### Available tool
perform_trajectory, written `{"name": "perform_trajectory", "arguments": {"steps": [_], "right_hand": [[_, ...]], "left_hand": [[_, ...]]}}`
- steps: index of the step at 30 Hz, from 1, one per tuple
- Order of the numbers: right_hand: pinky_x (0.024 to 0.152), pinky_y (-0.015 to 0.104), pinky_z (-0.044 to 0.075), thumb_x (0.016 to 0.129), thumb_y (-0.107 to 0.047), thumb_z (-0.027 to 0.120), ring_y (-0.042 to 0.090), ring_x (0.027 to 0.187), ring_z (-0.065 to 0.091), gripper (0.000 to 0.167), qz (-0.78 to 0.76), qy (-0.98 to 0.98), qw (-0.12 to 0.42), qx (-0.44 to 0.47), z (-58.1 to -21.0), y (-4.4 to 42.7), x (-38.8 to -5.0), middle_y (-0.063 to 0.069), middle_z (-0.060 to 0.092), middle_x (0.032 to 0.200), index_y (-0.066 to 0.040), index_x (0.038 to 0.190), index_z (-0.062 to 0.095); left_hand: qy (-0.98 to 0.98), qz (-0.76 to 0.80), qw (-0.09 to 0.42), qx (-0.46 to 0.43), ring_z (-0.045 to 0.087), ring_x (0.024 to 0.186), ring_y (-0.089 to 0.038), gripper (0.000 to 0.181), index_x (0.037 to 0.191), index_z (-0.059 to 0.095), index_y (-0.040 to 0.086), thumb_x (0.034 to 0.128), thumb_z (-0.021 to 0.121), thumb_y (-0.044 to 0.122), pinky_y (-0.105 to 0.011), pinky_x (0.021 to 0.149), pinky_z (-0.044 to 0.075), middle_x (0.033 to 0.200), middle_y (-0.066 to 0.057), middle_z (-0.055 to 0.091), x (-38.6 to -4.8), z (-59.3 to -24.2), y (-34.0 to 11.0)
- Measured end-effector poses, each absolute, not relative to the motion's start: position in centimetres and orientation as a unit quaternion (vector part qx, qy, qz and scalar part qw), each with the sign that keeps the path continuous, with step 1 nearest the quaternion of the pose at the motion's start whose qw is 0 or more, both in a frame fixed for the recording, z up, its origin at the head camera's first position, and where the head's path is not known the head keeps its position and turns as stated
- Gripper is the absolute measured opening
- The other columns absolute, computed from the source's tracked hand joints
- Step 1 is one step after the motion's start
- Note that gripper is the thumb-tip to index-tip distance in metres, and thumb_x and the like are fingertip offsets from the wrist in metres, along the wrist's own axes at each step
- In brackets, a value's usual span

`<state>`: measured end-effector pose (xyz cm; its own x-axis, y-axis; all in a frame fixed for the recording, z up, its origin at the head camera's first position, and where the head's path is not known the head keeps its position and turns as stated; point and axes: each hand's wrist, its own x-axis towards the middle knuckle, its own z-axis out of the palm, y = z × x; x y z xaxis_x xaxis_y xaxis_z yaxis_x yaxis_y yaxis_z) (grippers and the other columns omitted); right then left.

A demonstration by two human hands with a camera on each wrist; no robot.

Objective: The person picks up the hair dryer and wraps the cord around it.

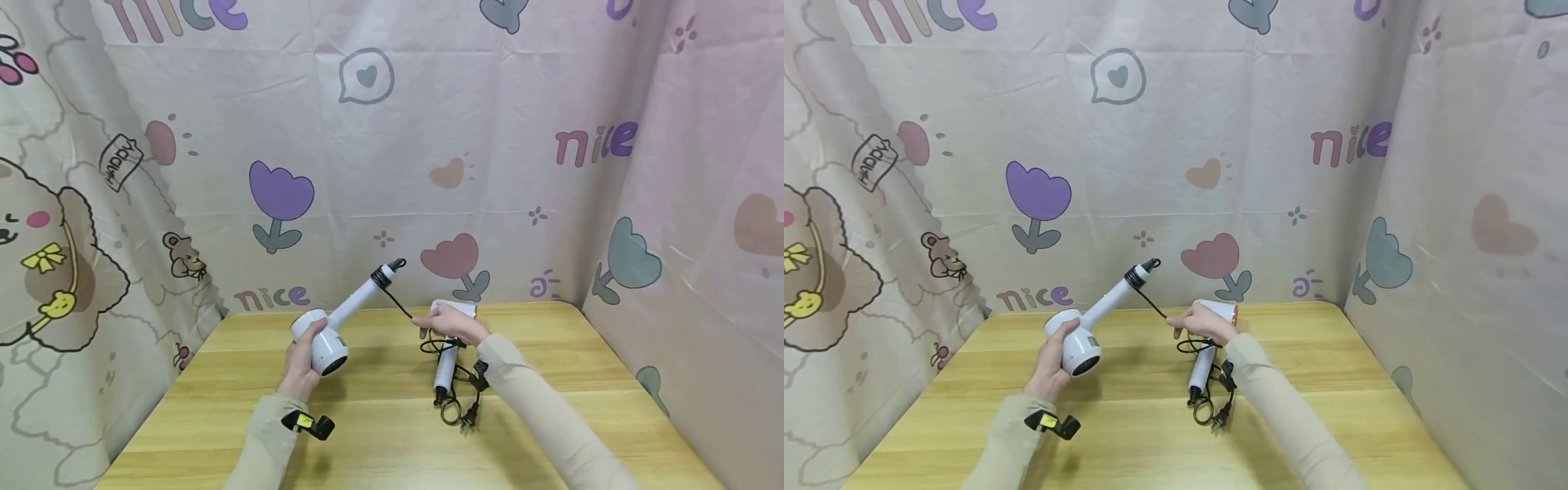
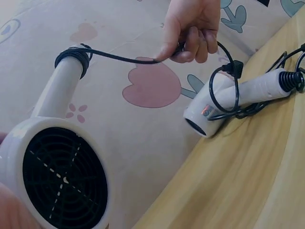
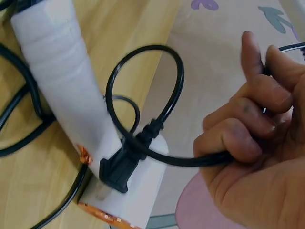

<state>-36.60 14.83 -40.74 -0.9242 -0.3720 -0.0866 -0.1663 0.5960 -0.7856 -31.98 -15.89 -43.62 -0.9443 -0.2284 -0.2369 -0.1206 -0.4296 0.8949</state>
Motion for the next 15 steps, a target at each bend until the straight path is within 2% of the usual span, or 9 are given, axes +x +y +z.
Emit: {"name": "perform_trajectory", "arguments": {"steps": [5,9,11,12,15], "right_hand": [[0.043,0.023,0.025,0.098,-0.038,0.058,0.006,0.040,0.021,0.039,-0.426,0.884,0.116,-0.156,-40.8,14.5,-36.7,-0.010,0.028,0.043,-0.008,0.081,0.077],[0.045,0.025,0.026,0.101,-0.032,0.054,0.008,0.042,0.024,0.033,-0.453,0.869,0.130,-0.149,-40.4,15.1,-37.3,-0.006,0.032,0.047,-0.007,0.101,0.076],[0.048,0.025,0.028,0.101,-0.031,0.055,0.007,0.047,0.028,0.031,-0.452,0.875,0.113,-0.135,-40.1,15.4,-37.5,-0.006,0.038,0.052,-0.008,0.107,0.075],[0.051,0.024,0.030,0.099,-0.031,0.057,0.006,0.052,0.033,0.029,-0.445,0.882,0.091,-0.124,-39.9,15.4,-37.5,-0.007,0.045,0.056,-0.009,0.106,0.076],[0.057,0.026,0.033,0.094,-0.037,0.064,0.009,0.059,0.039,0.031,-0.381,0.920,0.002,-0.090,-39.4,15.2,-37.6,-0.006,0.049,0.061,-0.012,0.082,0.076]], "left_hand": [[-0.530,-0.831,0.026,0.165,0.066,0.083,-0.010,0.063,0.124,0.043,0.010,0.0812,0.078,0.039,-0.029,0.081,0.056,0.090,0.007,0.065,-32.1,-43.6,-16.0],[-0.531,-0.834,0.006,0.150,0.067,0.082,-0.011,0.059,0.124,0.044,0.009,0.0840,0.076,0.037,-0.030,0.081,0.056,0.088,0.006,0.066,-32.2,-43.7,-16.2],[-0.537,-0.832,-0.011,0.138,0.066,0.082,-0.012,0.054,0.124,0.045,0.009,0.0863,0.073,0.036,-0.030,0.081,0.056,0.087,0.006,0.066,-32.2,-43.8,-16.3],[-0.542,-0.830,-0.020,0.129,0.066,0.082,-0.012,0.053,0.124,0.045,0.008,0.0874,0.071,0.036,-0.030,0.081,0.055,0.088,0.005,0.066,-32.2,-43.9,-16.4],[-0.559,-0.821,-0.050,0.110,0.066,0.080,-0.014,0.051,0.124,0.044,0.007,0.0890,0.068,0.035,-0.030,0.078,0.056,0.087,0.003,0.066,-32.3,-44.2,-16.6]]}}
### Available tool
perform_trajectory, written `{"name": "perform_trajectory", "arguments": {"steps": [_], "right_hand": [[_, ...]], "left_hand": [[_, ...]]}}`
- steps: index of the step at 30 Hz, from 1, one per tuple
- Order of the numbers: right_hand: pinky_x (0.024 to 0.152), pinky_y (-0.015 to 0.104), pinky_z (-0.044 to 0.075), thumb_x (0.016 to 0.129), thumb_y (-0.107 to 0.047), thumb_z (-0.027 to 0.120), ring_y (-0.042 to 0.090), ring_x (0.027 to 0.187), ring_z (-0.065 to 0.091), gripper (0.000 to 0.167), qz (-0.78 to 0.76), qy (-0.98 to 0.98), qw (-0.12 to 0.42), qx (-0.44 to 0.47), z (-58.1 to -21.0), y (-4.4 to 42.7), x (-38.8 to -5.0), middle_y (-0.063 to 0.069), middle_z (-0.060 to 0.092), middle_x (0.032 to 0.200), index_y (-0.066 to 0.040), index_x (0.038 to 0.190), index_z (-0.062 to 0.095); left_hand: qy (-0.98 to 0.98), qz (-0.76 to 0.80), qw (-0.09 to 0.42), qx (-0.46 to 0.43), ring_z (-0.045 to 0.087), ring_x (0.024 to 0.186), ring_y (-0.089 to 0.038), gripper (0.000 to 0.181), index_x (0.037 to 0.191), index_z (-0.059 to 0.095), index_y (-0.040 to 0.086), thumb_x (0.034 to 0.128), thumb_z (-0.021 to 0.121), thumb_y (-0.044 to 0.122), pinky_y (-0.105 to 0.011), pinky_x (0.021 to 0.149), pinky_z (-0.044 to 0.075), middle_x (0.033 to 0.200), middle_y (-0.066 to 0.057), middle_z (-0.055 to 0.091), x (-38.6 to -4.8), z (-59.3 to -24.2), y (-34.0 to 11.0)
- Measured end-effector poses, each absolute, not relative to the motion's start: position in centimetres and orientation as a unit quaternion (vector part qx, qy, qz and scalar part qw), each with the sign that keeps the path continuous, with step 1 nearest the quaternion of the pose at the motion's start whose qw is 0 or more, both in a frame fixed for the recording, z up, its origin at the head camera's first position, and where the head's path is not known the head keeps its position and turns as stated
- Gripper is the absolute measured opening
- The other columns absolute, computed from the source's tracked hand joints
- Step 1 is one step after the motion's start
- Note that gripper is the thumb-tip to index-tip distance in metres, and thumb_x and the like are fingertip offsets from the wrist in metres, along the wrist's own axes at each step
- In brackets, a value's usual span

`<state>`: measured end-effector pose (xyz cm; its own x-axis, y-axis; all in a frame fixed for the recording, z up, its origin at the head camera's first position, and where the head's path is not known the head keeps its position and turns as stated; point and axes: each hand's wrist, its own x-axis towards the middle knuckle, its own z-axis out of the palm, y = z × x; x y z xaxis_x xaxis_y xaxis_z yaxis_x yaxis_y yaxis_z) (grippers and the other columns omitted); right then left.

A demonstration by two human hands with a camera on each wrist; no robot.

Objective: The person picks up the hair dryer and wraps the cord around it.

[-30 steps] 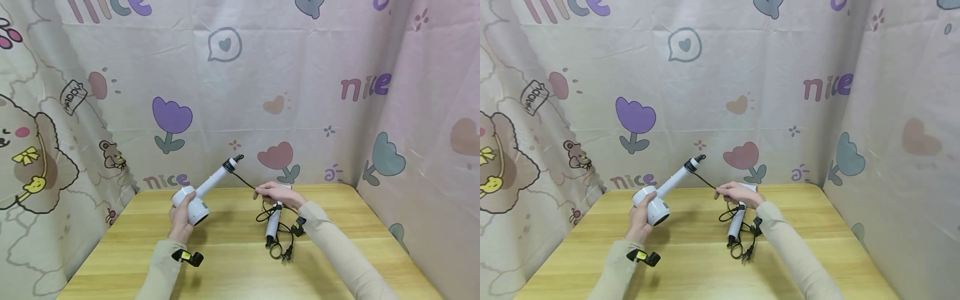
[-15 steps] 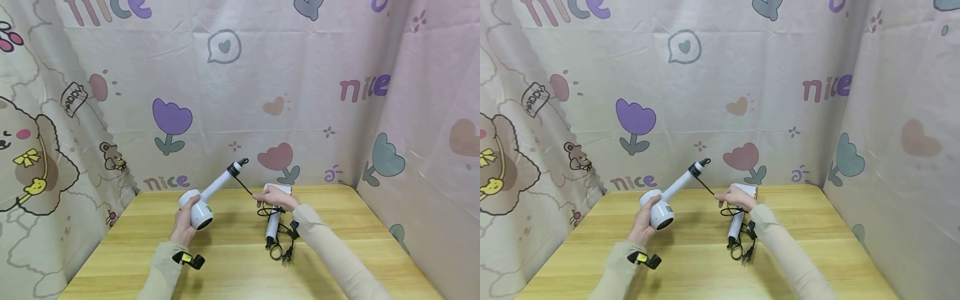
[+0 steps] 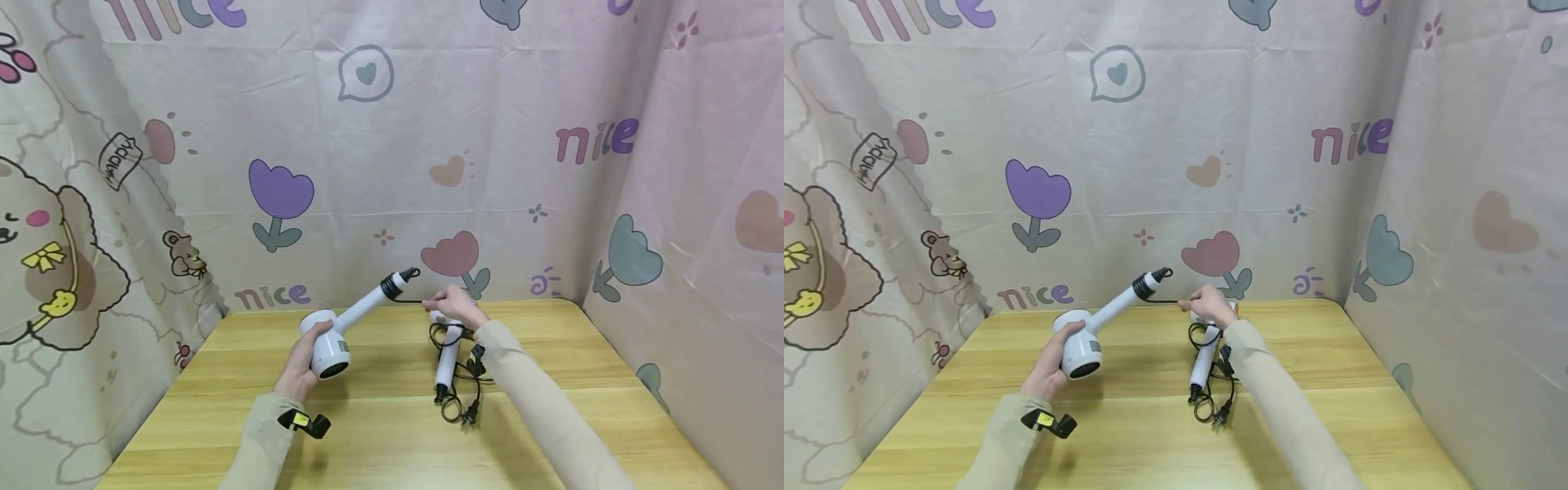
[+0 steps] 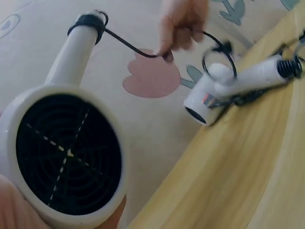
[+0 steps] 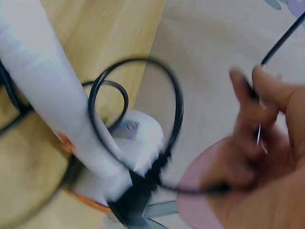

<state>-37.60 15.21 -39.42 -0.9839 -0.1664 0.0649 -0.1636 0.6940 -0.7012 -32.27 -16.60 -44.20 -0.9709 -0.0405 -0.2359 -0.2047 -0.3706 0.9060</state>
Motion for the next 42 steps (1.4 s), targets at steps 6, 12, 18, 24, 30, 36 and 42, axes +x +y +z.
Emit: {"name": "perform_trajectory", "arguments": {"steps": [6,12,18,24,30,36,42], "right_hand": [[0.052,0.028,0.033,0.090,-0.032,0.068,0.013,0.056,0.044,0.027,-0.269,0.949,-0.131,-0.094,-38.3,14.5,-37.8,-0.005,0.057,0.059,-0.016,0.069,0.072],[0.049,0.025,0.042,0.084,-0.041,0.076,0.009,0.056,0.057,0.023,-0.259,0.937,-0.199,-0.122,-37.5,15.3,-38.1,-0.003,0.075,0.081,-0.019,0.091,0.081],[0.052,0.027,0.046,0.084,-0.037,0.077,0.010,0.058,0.059,0.019,-0.260,0.923,-0.229,-0.169,-37.1,15.3,-37.8,-0.003,0.075,0.080,-0.020,0.090,0.081],[0.069,0.032,0.051,0.083,-0.034,0.078,0.014,0.072,0.061,0.017,-0.202,0.916,-0.277,-0.210,-36.8,14.2,-37.1,-0.003,0.076,0.082,-0.018,0.090,0.081],[0.060,0.028,0.046,0.082,-0.034,0.079,0.013,0.069,0.053,0.016,-0.181,0.918,-0.288,-0.205,-36.7,13.5,-36.5,-0.004,0.074,0.080,-0.020,0.089,0.080],[0.055,0.026,0.045,0.083,-0.036,0.078,0.010,0.066,0.054,0.014,-0.162,0.919,-0.296,-0.204,-36.9,13.0,-35.9,-0.007,0.071,0.076,-0.023,0.087,0.080],[0.045,0.024,0.044,0.081,-0.035,0.079,0.011,0.058,0.061,0.013,-0.130,0.908,-0.331,-0.222,-37.1,12.0,-34.9,-0.005,0.072,0.072,-0.022,0.082,0.080]], "left_hand": [[0.590,0.797,0.107,-0.067,0.066,0.078,-0.015,0.053,0.127,0.041,0.003,0.0918,0.064,0.035,-0.032,0.074,0.057,0.088,0.000,0.066,-32.4,-44.8,-17.0],[0.645,0.758,0.085,-0.042,0.067,0.081,-0.018,0.059,0.133,0.040,0.005,0.0892,0.068,0.032,-0.038,0.073,0.058,0.094,-0.003,0.066,-32.5,-44.7,-17.4],[0.707,0.705,0.035,-0.038,0.066,0.083,-0.020,0.071,0.138,0.039,0.008,0.0833,0.077,0.033,-0.039,0.072,0.059,0.107,-0.009,0.062,-32.3,-44.3,-17.6],[0.754,0.656,0.004,-0.027,0.065,0.084,-0.022,0.078,0.138,0.039,0.008,0.0782,0.081,0.033,-0.039,0.070,0.059,0.119,-0.017,0.056,-32.1,-44.0,-17.6],[0.782,0.623,-0.014,0.000,0.061,0.097,-0.026,0.080,0.138,0.038,0.007,0.0766,0.083,0.031,-0.038,0.076,0.058,0.123,-0.020,0.054,-32.1,-43.6,-17.7],[0.802,0.596,-0.032,0.012,0.059,0.102,-0.029,0.083,0.140,0.036,0.006,0.0756,0.084,0.029,-0.038,0.078,0.057,0.123,-0.020,0.054,-32.2,-43.4,-17.7],[0.840,0.535,-0.083,-0.022,0.060,0.099,-0.032,0.087,0.139,0.035,0.002,0.0749,0.083,0.035,-0.038,0.075,0.057,0.118,-0.022,0.056,-32.0,-43.2,-17.5]]}}
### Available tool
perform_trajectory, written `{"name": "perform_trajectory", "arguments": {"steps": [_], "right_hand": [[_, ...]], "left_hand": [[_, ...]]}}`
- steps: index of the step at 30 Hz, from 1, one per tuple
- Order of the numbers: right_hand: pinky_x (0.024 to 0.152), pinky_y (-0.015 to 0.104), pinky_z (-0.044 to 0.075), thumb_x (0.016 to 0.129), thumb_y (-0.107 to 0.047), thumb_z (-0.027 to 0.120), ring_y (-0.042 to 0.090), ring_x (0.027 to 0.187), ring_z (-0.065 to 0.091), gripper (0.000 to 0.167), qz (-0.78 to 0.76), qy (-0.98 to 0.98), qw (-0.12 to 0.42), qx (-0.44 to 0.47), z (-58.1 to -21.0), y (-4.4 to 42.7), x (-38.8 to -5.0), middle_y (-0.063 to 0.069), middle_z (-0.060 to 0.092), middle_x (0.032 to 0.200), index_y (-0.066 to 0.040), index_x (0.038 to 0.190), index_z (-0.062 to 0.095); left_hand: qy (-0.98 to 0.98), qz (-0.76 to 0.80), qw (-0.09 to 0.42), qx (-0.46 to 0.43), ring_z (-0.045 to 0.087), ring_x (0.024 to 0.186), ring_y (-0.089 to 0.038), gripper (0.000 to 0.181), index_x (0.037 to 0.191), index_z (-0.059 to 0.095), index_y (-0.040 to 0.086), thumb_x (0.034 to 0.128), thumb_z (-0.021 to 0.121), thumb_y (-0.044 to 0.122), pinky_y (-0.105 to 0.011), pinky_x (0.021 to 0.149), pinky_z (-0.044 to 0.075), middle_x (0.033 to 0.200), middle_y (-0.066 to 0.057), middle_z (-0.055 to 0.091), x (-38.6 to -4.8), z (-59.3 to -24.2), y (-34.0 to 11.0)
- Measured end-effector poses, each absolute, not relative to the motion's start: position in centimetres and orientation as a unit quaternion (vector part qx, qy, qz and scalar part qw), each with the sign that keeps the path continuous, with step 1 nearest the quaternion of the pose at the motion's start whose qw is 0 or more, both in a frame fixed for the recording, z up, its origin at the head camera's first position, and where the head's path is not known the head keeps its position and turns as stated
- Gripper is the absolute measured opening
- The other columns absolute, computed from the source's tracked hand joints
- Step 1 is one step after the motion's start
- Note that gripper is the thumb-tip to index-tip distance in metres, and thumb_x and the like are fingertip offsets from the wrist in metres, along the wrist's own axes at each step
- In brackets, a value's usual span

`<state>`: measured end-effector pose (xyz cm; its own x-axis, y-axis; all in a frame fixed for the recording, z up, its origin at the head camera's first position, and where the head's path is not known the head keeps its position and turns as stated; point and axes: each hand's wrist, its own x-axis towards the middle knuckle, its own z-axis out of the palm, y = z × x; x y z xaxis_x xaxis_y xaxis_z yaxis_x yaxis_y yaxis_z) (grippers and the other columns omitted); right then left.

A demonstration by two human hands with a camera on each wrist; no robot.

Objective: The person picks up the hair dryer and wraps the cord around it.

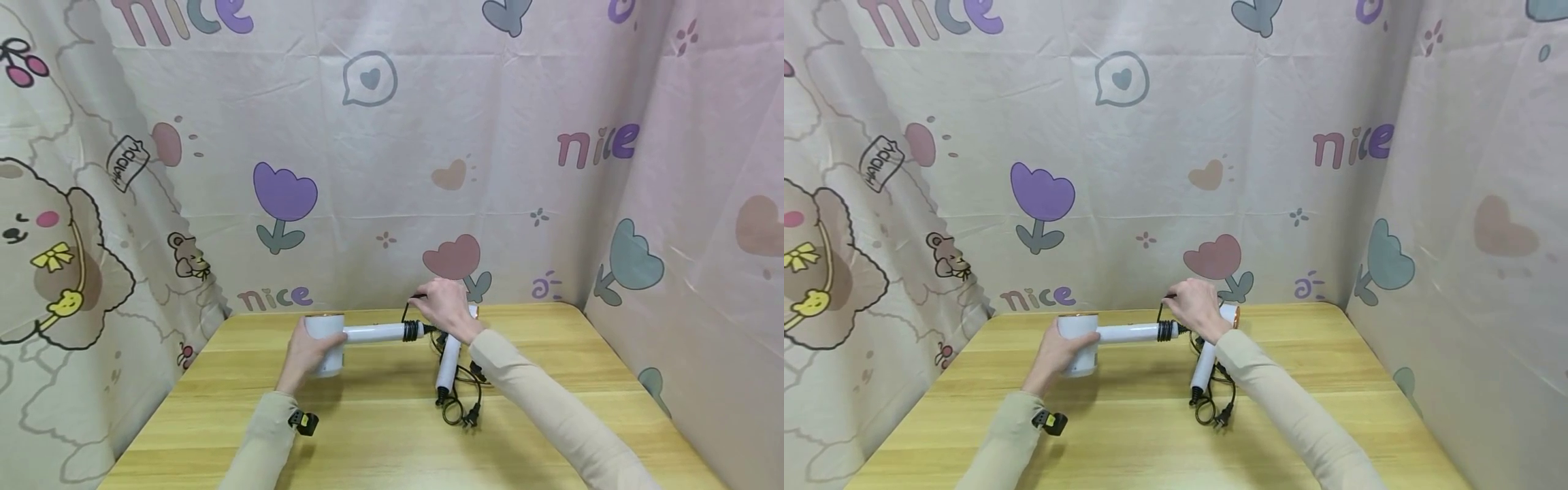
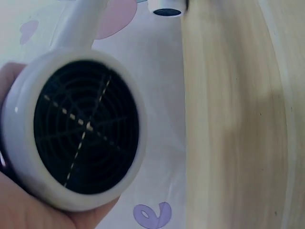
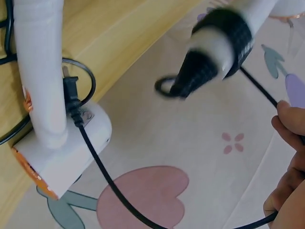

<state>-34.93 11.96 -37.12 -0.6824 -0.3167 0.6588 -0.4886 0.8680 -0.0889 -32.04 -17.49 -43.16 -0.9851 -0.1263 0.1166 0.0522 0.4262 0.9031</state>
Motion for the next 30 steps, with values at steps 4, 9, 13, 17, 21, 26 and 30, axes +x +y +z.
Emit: {"name": "perform_trajectory", "arguments": {"steps": [4,9,13,17,21,26,30], "right_hand": [[0.041,0.021,0.038,0.082,-0.034,0.078,0.007,0.052,0.056,0.012,0.134,-0.898,0.349,0.231,-37.3,11.5,-34.4,-0.005,0.069,0.067,-0.022,0.080,0.079],[0.041,0.020,0.030,0.089,-0.032,0.072,0.005,0.048,0.042,0.018,0.163,-0.897,0.333,0.239,-37.5,11.3,-34.0,-0.007,0.059,0.057,-0.020,0.077,0.077],[0.045,0.023,0.033,0.094,-0.030,0.066,0.007,0.054,0.045,0.019,0.177,-0.904,0.307,0.240,-37.8,11.2,-33.7,-0.006,0.061,0.062,-0.017,0.087,0.078],[0.046,0.024,0.032,0.095,-0.026,0.063,0.008,0.054,0.043,0.021,0.183,-0.900,0.307,0.249,-38.1,11.0,-33.5,-0.006,0.054,0.057,-0.016,0.081,0.076],[0.049,0.023,0.031,0.098,-0.024,0.060,0.007,0.051,0.038,0.027,0.192,-0.899,0.297,0.258,-38.4,11.1,-33.5,-0.009,0.043,0.053,-0.017,0.074,0.070],[0.050,0.023,0.031,0.101,-0.020,0.053,0.007,0.048,0.031,0.029,0.280,-0.896,0.225,0.260,-38.4,11.6,-33.6,-0.007,0.038,0.052,-0.014,0.078,0.068],[0.051,0.023,0.033,0.103,-0.019,0.049,0.007,0.047,0.029,0.027,0.337,-0.891,0.166,0.254,-38.6,12.1,-33.6,-0.006,0.035,0.053,-0.014,0.090,0.073]], "left_hand": [[-0.849,-0.506,0.145,0.050,0.061,0.097,-0.034,0.092,0.141,0.034,0.003,0.0732,0.083,0.040,-0.039,0.075,0.057,0.114,-0.022,0.059,-32.0,-43.0,-16.9],[-0.831,-0.507,0.218,0.070,0.063,0.093,-0.034,0.092,0.142,0.034,0.006,0.0722,0.084,0.041,-0.041,0.073,0.056,0.111,-0.020,0.061,-31.7,-43.1,-16.2],[-0.810,-0.515,0.271,0.077,0.064,0.089,-0.036,0.091,0.141,0.037,0.010,0.0702,0.086,0.039,-0.045,0.071,0.056,0.108,-0.020,0.064,-31.4,-43.3,-15.7],[-0.790,-0.519,0.316,0.077,0.063,0.089,-0.037,0.093,0.142,0.037,0.011,0.0691,0.087,0.036,-0.048,0.072,0.055,0.109,-0.022,0.064,-31.5,-43.4,-15.2],[-0.771,-0.540,0.325,0.094,0.062,0.090,-0.035,0.094,0.144,0.036,0.010,0.0693,0.087,0.035,-0.045,0.073,0.052,0.111,-0.021,0.063,-31.7,-43.4,-15.1],[-0.726,-0.623,0.264,0.120,0.058,0.094,-0.027,0.088,0.141,0.036,0.009,0.0720,0.086,0.033,-0.034,0.074,0.052,0.114,-0.015,0.057,-32.0,-43.3,-15.3],[-0.671,-0.697,0.213,0.132,0.057,0.093,-0.020,0.081,0.137,0.037,0.007,0.0748,0.085,0.026,-0.026,0.071,0.054,0.116,-0.010,0.051,-32.2,-43.1,-15.3]]}}
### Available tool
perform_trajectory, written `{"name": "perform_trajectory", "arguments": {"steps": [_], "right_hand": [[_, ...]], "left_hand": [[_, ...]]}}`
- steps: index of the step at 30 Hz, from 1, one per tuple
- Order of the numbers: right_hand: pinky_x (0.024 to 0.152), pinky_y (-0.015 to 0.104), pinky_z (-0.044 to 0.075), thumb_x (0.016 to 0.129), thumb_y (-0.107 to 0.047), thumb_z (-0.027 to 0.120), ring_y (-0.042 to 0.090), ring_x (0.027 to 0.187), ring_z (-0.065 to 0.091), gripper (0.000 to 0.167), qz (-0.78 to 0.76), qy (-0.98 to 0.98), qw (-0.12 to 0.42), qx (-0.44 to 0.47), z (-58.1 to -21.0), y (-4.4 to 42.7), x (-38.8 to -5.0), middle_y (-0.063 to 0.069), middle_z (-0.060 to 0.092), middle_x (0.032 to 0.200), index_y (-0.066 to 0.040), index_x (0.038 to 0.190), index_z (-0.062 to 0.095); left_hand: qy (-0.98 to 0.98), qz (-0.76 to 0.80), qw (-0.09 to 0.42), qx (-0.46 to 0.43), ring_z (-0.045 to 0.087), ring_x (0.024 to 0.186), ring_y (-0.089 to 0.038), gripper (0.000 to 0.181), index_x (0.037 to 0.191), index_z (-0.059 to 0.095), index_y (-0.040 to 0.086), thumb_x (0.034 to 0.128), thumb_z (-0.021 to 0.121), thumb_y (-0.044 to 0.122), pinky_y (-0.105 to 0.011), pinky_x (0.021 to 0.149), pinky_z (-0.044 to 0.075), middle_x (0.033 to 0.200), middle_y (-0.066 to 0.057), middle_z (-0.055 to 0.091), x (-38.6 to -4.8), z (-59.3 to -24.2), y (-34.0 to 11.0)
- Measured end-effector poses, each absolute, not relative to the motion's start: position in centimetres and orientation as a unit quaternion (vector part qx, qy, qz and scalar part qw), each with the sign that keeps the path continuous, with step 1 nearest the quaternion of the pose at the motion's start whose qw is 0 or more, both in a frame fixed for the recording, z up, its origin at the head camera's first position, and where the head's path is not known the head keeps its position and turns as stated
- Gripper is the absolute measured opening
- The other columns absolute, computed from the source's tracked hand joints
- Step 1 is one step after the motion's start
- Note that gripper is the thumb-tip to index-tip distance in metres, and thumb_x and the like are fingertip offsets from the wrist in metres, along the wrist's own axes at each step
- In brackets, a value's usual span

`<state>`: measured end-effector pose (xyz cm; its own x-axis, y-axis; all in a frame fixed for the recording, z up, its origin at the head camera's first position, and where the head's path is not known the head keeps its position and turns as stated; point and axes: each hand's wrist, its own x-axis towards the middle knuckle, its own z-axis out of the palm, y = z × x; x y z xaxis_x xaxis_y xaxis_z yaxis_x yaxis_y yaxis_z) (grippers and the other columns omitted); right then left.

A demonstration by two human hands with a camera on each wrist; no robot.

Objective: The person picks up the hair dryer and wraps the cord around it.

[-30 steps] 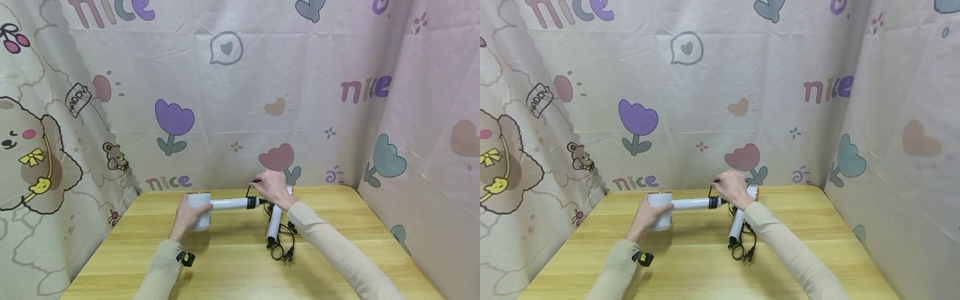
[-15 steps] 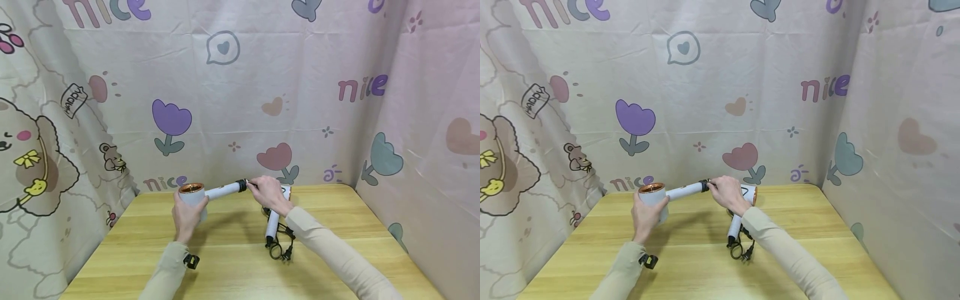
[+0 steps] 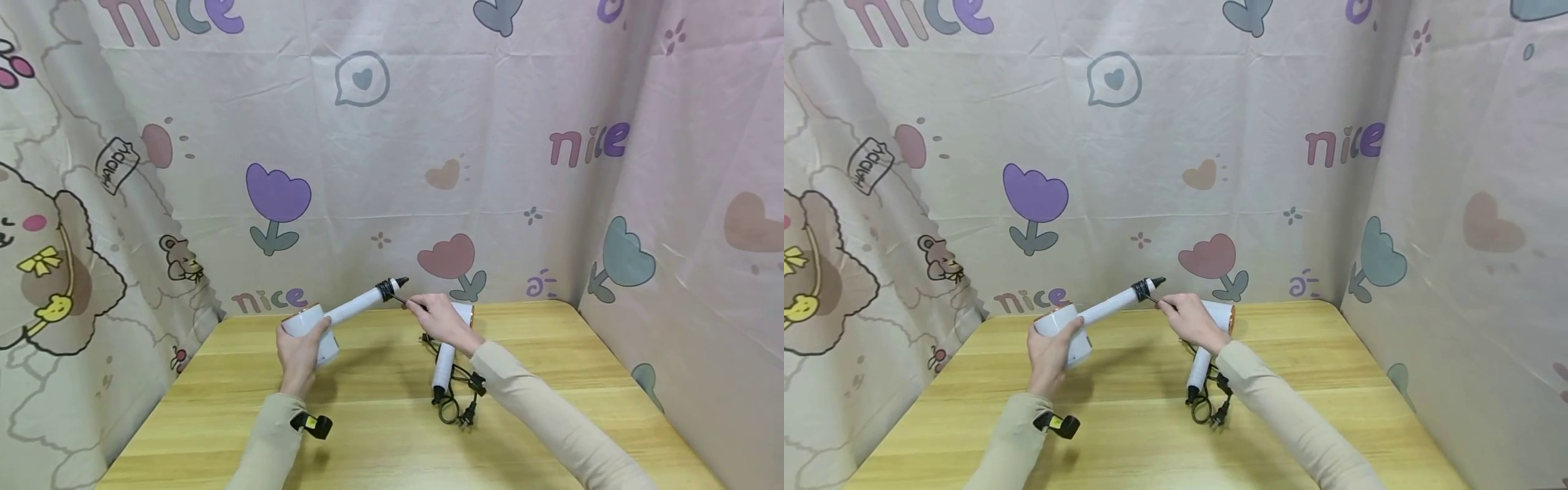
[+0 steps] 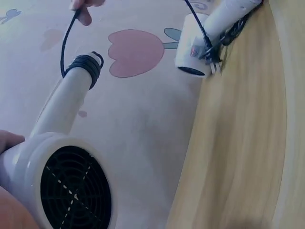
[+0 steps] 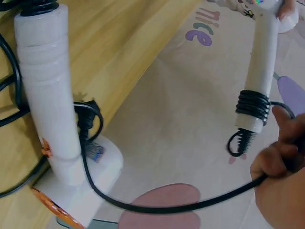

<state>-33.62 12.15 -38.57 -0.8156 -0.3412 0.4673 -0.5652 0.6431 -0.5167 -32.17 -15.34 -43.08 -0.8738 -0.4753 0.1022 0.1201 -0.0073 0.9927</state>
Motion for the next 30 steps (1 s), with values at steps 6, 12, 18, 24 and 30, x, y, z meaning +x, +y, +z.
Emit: {"name": "perform_trajectory", "arguments": {"steps": [6,12,18,24,30], "right_hand": [[0.055,0.024,0.039,0.104,-0.019,0.047,0.006,0.051,0.035,0.028,0.366,-0.886,0.076,0.273,-39.3,12.6,-33.3,0.004,0.053,0.063,-0.008,0.110,0.073],[0.048,0.021,0.031,0.104,-0.019,0.047,0.008,0.049,0.031,0.030,0.416,-0.871,-0.029,0.258,-40.2,13.9,-34.2,0.010,0.063,0.074,-0.005,0.100,0.073],[0.049,0.025,0.025,0.103,-0.025,0.051,0.011,0.054,0.031,0.031,0.527,-0.825,-0.121,0.163,-40.4,16.0,-35.8,0.002,0.048,0.066,-0.004,0.106,0.073],[0.051,0.027,0.026,0.098,-0.039,0.057,0.009,0.049,0.027,0.038,0.552,-0.817,-0.112,0.120,-40.2,16.9,-36.3,-0.007,0.036,0.053,-0.006,0.102,0.075],[0.050,0.024,0.024,0.101,-0.031,0.054,0.008,0.048,0.024,0.036,0.584,-0.792,-0.143,0.104,-39.6,17.4,-36.4,-0.007,0.031,0.051,0.001,0.108,0.071]], "left_hand": [[-0.612,-0.759,0.170,0.141,0.061,0.083,-0.010,0.073,0.135,0.039,0.008,0.0787,0.083,0.025,-0.026,0.072,0.057,0.116,-0.006,0.051,-32.3,-43.0,-15.5],[-0.564,-0.803,0.094,0.169,0.065,0.080,-0.007,0.073,0.133,0.036,0.008,0.0811,0.080,0.035,-0.029,0.076,0.058,0.107,0.000,0.057,-32.3,-43.3,-16.3],[-0.550,-0.816,0.057,0.170,0.066,0.082,-0.007,0.070,0.130,0.040,0.008,0.0814,0.079,0.041,-0.028,0.080,0.056,0.092,0.007,0.063,-32.2,-43.4,-16.8],[-0.536,-0.828,0.033,0.160,0.066,0.083,-0.008,0.065,0.126,0.043,0.010,0.0821,0.078,0.042,-0.027,0.081,0.055,0.089,0.008,0.066,-32.0,-42.9,-17.1],[-0.524,-0.840,0.015,0.141,0.066,0.085,-0.008,0.062,0.126,0.044,0.010,0.0833,0.077,0.042,-0.026,0.084,0.054,0.088,0.009,0.067,-31.8,-42.4,-17.0]]}}
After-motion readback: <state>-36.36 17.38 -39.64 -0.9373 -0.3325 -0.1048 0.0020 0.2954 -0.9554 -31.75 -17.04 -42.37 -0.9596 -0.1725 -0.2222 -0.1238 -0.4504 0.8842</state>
